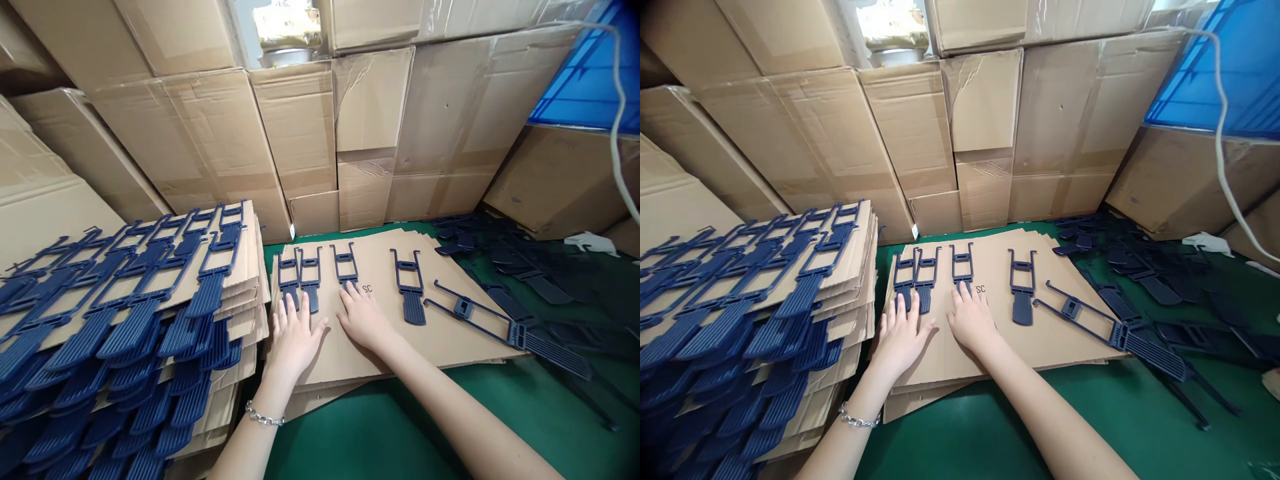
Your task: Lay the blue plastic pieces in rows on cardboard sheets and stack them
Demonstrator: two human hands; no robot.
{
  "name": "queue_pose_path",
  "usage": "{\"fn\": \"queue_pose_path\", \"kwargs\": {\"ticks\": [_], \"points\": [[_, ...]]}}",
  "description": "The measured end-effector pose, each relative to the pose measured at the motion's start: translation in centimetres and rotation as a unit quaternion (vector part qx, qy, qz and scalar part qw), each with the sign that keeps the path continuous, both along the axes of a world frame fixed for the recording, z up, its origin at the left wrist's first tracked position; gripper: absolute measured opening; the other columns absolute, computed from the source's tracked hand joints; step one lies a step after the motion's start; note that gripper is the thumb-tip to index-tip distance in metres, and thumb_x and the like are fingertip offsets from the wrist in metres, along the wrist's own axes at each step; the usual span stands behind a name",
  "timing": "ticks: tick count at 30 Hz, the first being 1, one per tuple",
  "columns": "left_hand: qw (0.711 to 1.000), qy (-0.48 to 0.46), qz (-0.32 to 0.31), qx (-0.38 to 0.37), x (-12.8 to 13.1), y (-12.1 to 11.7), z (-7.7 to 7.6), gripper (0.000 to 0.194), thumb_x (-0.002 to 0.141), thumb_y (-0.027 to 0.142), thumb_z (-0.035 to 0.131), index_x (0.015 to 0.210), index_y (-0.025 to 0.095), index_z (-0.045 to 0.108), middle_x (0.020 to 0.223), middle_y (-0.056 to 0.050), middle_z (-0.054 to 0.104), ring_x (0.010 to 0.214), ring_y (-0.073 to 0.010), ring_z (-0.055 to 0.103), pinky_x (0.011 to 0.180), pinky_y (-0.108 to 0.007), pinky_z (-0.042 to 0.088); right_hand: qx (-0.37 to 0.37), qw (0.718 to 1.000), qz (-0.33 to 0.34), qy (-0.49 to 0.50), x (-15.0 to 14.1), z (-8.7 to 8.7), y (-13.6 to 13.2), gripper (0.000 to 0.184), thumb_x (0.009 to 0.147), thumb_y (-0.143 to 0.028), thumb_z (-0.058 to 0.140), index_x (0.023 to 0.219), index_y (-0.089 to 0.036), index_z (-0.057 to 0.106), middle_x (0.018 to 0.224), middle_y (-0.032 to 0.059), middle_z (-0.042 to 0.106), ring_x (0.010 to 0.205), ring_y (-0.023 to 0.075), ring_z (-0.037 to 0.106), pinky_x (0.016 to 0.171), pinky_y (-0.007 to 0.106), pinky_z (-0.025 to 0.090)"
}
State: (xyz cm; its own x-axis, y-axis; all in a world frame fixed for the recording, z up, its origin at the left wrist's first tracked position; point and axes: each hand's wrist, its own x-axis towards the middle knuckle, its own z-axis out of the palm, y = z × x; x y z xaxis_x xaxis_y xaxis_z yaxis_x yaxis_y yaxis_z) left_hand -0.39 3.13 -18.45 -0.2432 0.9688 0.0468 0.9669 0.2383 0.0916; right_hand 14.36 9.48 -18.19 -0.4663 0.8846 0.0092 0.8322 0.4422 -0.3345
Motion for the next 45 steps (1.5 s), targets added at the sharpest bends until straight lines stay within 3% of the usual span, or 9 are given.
{"fn": "queue_pose_path", "kwargs": {"ticks": [11, 24, 26, 29, 33, 36, 39, 41, 45], "points": [[0.996, -0.083, 0.014, -0.021, -0.7, -0.6, 0.1, 0.072, 0.081, 0.062, 0.019, 0.139, 0.024, 0.003, 0.147, -0.012, 0.004, 0.133, -0.0317, 0.002, 0.095, -0.06, 0.026, 0.014, 1.0, -0.004, 0.014, -2.3, -0.3, 0.3, 0.053, 0.086, -0.033, 0.032, 0.136, -0.013, 0.033, 0.142, 0.0076, 0.019, 0.128, 0.0289, 0.019, 0.103, 0.046, 0.017], [0.997, -0.072, 0.016, -0.002, -0.6, -0.7, 0.3, 0.068, 0.082, 0.059, 0.023, 0.139, 0.025, 0.007, 0.145, -0.016, 0.013, 0.132, -0.0339, 0.008, 0.09, -0.067, 0.025, 0.023, 0.999, 0.025, 0.02, -1.8, -0.1, 0.0, 0.047, 0.088, -0.028, 0.029, 0.133, -0.014, 0.035, 0.142, 0.0067, 0.02, 0.128, 0.0277, 0.019, 0.103, 0.043, 0.019], [0.998, -0.051, -0.002, 0.043, -0.4, -0.8, 0.5, 0.067, 0.083, 0.057, 0.023, 0.139, 0.023, 0.008, 0.145, -0.015, 0.014, 0.132, -0.0348, 0.007, 0.089, -0.066, 0.027, 0.071, 0.997, 0.02, 0.009, -0.6, 0.2, -0.1, 0.048, 0.088, -0.019, 0.025, 0.135, -0.014, 0.033, 0.142, 0.0059, 0.021, 0.129, 0.0262, 0.017, 0.104, 0.044, 0.016], [0.987, -0.011, -0.08, 0.139, 0.1, -0.9, 0.9, 0.063, 0.086, 0.052, 0.024, 0.139, 0.021, 0.012, 0.145, -0.015, 0.016, 0.132, -0.0336, 0.009, 0.093, -0.063, 0.027, 0.17, 0.981, -0.085, -0.034, 2.2, 0.9, -0.5, 0.047, 0.086, -0.012, 0.023, 0.13, -0.012, 0.04, 0.137, 0.01, 0.03, 0.126, 0.0276, 0.022, 0.101, 0.054, 0.011], [0.959, -0.014, -0.233, 0.159, 1.7, -1.5, 1.3, 0.053, 0.088, 0.042, 0.031, 0.135, 0.019, 0.027, 0.138, -0.015, 0.033, 0.127, -0.0295, 0.028, 0.096, -0.054, 0.031, 0.175, 0.955, -0.221, -0.093, 5.7, 1.2, -0.6, 0.032, 0.086, -0.019, 0.034, 0.103, -0.007, 0.058, 0.113, 0.0174, 0.052, 0.104, 0.0293, 0.046, 0.096, 0.056, 0.018], [0.936, -0.046, -0.326, 0.125, 3.1, -2.2, 1.2, 0.039, 0.088, 0.032, 0.034, 0.124, 0.019, 0.043, 0.127, -0.011, 0.046, 0.117, -0.0239, 0.041, 0.096, -0.049, 0.034, 0.145, 0.96, -0.215, -0.107, 6.8, 0.4, -0.2, 0.029, 0.085, -0.019, 0.038, 0.097, -0.006, 0.06, 0.101, 0.0163, 0.056, 0.094, 0.0262, 0.051, 0.094, 0.047, 0.029], [0.917, -0.091, -0.378, 0.092, 4.0, -2.6, 1.0, 0.033, 0.087, 0.024, 0.036, 0.117, 0.019, 0.048, 0.117, -0.007, 0.053, 0.107, -0.0176, 0.048, 0.094, -0.038, 0.039, 0.14, 0.972, -0.162, -0.093, 6.3, -0.8, 0.3, 0.034, 0.086, -0.017, 0.035, 0.108, -0.005, 0.057, 0.115, 0.0164, 0.051, 0.105, 0.025, 0.047, 0.093, 0.036, 0.035], [0.917, -0.105, -0.379, 0.076, 4.4, -2.8, 0.9, 0.037, 0.086, 0.023, 0.037, 0.123, 0.02, 0.043, 0.118, -0.006, 0.053, 0.107, -0.0174, 0.048, 0.095, -0.04, 0.038, 0.129, 0.98, -0.129, -0.081, 5.6, -1.4, 0.6, 0.04, 0.086, -0.016, 0.031, 0.118, -0.005, 0.052, 0.127, 0.0154, 0.042, 0.116, 0.0242, 0.038, 0.096, 0.032, 0.032], [0.942, -0.092, -0.321, 0.037, 4.5, -2.8, 0.7, 0.048, 0.087, 0.034, 0.036, 0.133, 0.024, 0.027, 0.136, -0.009, 0.037, 0.125, -0.0256, 0.032, 0.099, -0.057, 0.027, 0.053, 0.988, -0.134, -0.061, 4.1, -1.6, 1.1, 0.05, 0.085, -0.016, 0.026, 0.134, -0.016, 0.036, 0.142, 0.0065, 0.022, 0.127, 0.0314, 0.02, 0.1, 0.048, 0.025]]}}
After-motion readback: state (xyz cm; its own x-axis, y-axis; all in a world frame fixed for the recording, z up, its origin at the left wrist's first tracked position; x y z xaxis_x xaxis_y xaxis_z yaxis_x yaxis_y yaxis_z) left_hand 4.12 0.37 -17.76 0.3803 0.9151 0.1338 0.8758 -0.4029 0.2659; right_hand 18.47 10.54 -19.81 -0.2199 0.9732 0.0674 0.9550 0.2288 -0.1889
